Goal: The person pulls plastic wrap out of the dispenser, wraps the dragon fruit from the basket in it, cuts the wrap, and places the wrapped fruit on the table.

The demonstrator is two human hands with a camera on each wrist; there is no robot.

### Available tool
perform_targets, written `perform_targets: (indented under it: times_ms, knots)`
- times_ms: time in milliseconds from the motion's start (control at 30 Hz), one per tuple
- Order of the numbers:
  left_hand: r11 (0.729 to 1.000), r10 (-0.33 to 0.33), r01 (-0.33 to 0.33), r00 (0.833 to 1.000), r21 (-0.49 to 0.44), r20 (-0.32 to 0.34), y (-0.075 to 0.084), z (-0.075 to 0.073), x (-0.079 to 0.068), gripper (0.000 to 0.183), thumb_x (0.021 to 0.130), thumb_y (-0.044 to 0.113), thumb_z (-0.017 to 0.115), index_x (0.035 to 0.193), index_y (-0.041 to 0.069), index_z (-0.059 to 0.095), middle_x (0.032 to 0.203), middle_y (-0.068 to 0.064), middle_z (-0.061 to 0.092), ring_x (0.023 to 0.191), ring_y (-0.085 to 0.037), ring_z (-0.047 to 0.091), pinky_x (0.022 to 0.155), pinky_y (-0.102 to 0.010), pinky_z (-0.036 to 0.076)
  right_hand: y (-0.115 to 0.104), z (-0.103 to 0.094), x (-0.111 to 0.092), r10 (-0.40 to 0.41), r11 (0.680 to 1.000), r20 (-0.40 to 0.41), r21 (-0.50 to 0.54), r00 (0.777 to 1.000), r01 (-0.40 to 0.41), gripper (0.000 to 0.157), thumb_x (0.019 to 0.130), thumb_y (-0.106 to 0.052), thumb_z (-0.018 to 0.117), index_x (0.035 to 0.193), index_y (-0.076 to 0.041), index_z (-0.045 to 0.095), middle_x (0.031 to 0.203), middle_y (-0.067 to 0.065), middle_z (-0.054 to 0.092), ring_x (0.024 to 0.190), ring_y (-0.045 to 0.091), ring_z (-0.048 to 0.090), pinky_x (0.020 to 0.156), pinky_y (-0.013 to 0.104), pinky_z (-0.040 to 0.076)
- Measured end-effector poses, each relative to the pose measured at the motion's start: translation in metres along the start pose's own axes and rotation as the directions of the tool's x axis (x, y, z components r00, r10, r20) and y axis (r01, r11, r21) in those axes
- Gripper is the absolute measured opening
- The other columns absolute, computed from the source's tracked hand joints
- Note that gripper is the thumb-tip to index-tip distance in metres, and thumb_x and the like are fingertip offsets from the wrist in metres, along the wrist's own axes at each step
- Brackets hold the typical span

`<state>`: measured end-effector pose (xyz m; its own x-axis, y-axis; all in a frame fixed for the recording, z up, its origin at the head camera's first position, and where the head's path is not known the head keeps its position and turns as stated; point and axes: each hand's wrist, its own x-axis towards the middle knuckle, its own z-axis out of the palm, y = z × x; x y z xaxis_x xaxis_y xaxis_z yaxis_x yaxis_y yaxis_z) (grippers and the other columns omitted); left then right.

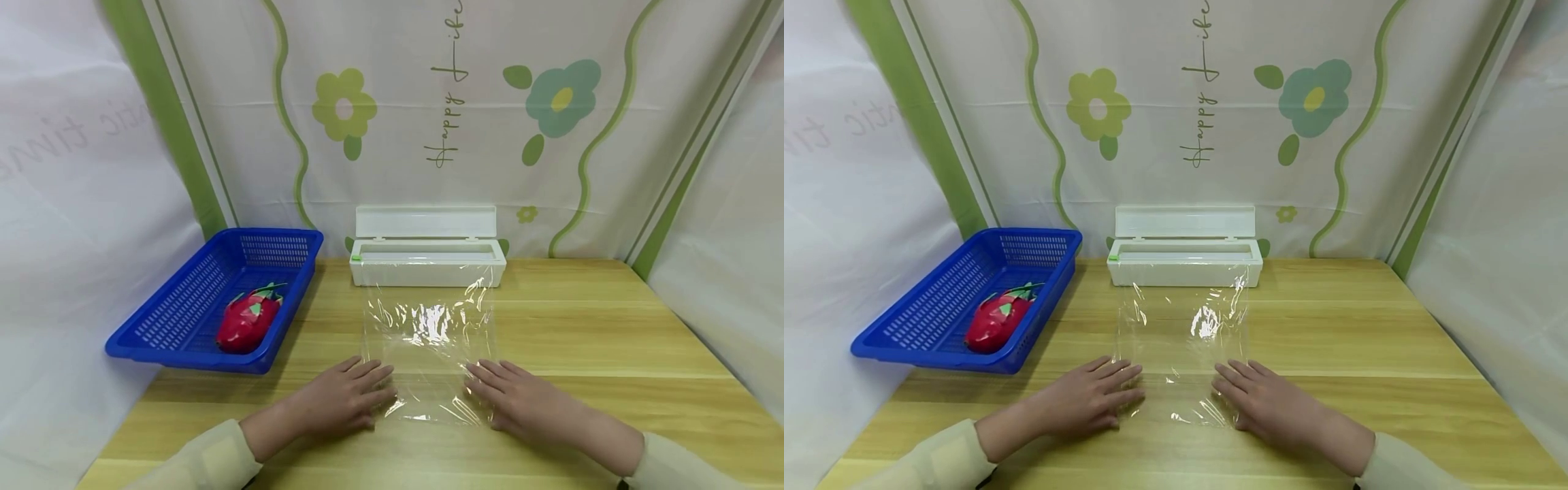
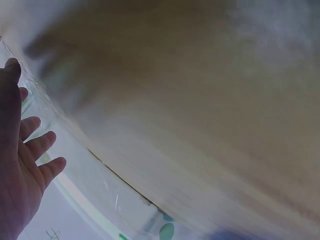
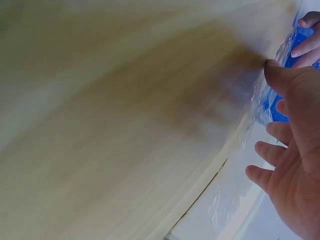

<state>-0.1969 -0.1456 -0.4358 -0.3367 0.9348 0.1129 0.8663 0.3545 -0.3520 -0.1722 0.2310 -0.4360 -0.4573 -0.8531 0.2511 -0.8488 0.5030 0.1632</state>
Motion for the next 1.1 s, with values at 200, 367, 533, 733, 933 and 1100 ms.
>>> perform_targets:
  times_ms: [200, 367, 533, 733, 933, 1100]
  knots:
    - [1.0, -0.007, 0.007, 1.0, -0.018, 0.031, -0.002, 0.0, -0.001, 0.056, 0.098, 0.052, 0.047, 0.145, 0.022, 0.049, 0.148, -0.01, 0.043, 0.134, -0.03, 0.042, 0.105, -0.049, 0.037, 0.009, -0.002, 0.003, 0.015, 0.999, -0.004, 0.049, 1.0, -0.015, 0.071, 0.087, -0.037, 0.069, 0.144, -0.003, 0.045, 0.148, 0.017, 0.041, 0.132, 0.036, 0.042, 0.114, 0.037, 0.015]
    - [0.999, -0.023, 0.025, 0.999, -0.03, 0.047, -0.003, 0.002, -0.003, 0.057, 0.099, 0.053, 0.044, 0.146, 0.021, 0.046, 0.149, -0.011, 0.041, 0.135, -0.031, 0.04, 0.105, -0.051, 0.036, 0.025, -0.005, 0.005, 0.059, 0.997, 0.012, 0.052, 0.998, -0.06, 0.069, 0.088, -0.034, 0.07, 0.143, -0.002, 0.045, 0.147, 0.017, 0.042, 0.132, 0.035, 0.042, 0.105, 0.051, 0.035]
    - [0.998, -0.036, 0.038, 0.998, -0.039, 0.05, -0.004, 0.002, -0.004, 0.059, 0.099, 0.054, 0.042, 0.148, 0.019, 0.044, 0.15, -0.013, 0.039, 0.136, -0.031, 0.039, 0.106, -0.053, 0.034, 0.047, -0.001, 0.006, 0.083, 0.995, 0.02, 0.06, 0.996, -0.084, 0.065, 0.09, -0.031, 0.069, 0.142, 0.001, 0.046, 0.147, 0.019, 0.041, 0.133, 0.037, 0.041, 0.104, 0.055, 0.035]
    - [0.994, -0.071, 0.078, 0.994, -0.082, 0.087, -0.005, 0.001, -0.005, 0.06, 0.1, 0.054, 0.038, 0.149, 0.018, 0.041, 0.153, -0.013, 0.035, 0.138, -0.032, 0.034, 0.109, -0.054, 0.029, 0.073, 0.01, 0.01, 0.12, 0.992, 0.078, 0.033, 0.99, -0.123, 0.068, 0.093, -0.039, 0.063, 0.143, 0.002, 0.042, 0.149, 0.022, 0.037, 0.134, 0.039, 0.038, 0.106, 0.056, 0.032]
    - [0.978, -0.155, 0.174, 0.975, -0.117, 0.157, -0.01, 0.002, -0.007, 0.061, 0.101, 0.053, 0.038, 0.151, 0.018, 0.037, 0.155, -0.013, 0.03, 0.14, -0.033, 0.03, 0.111, -0.053, 0.026, 0.092, 0.019, 0.011, 0.145, 0.987, 0.116, 0.055, 0.983, -0.152, 0.071, 0.095, -0.044, 0.059, 0.143, 0.004, 0.041, 0.149, 0.023, 0.037, 0.134, 0.04, 0.038, 0.107, 0.055, 0.031]
    - [0.971, -0.197, 0.218, 0.961, -0.097, 0.192, -0.015, 0.002, -0.01, 0.064, 0.1, 0.055, 0.039, 0.152, 0.018, 0.035, 0.156, -0.013, 0.029, 0.141, -0.033, 0.029, 0.111, -0.053, 0.025, 0.097, 0.024, 0.011, 0.159, 0.981, 0.163, 0.083, 0.974, -0.174, 0.074, 0.096, -0.049, 0.055, 0.145, 0.004, 0.039, 0.149, 0.023, 0.035, 0.134, 0.04, 0.037, 0.107, 0.055, 0.03]
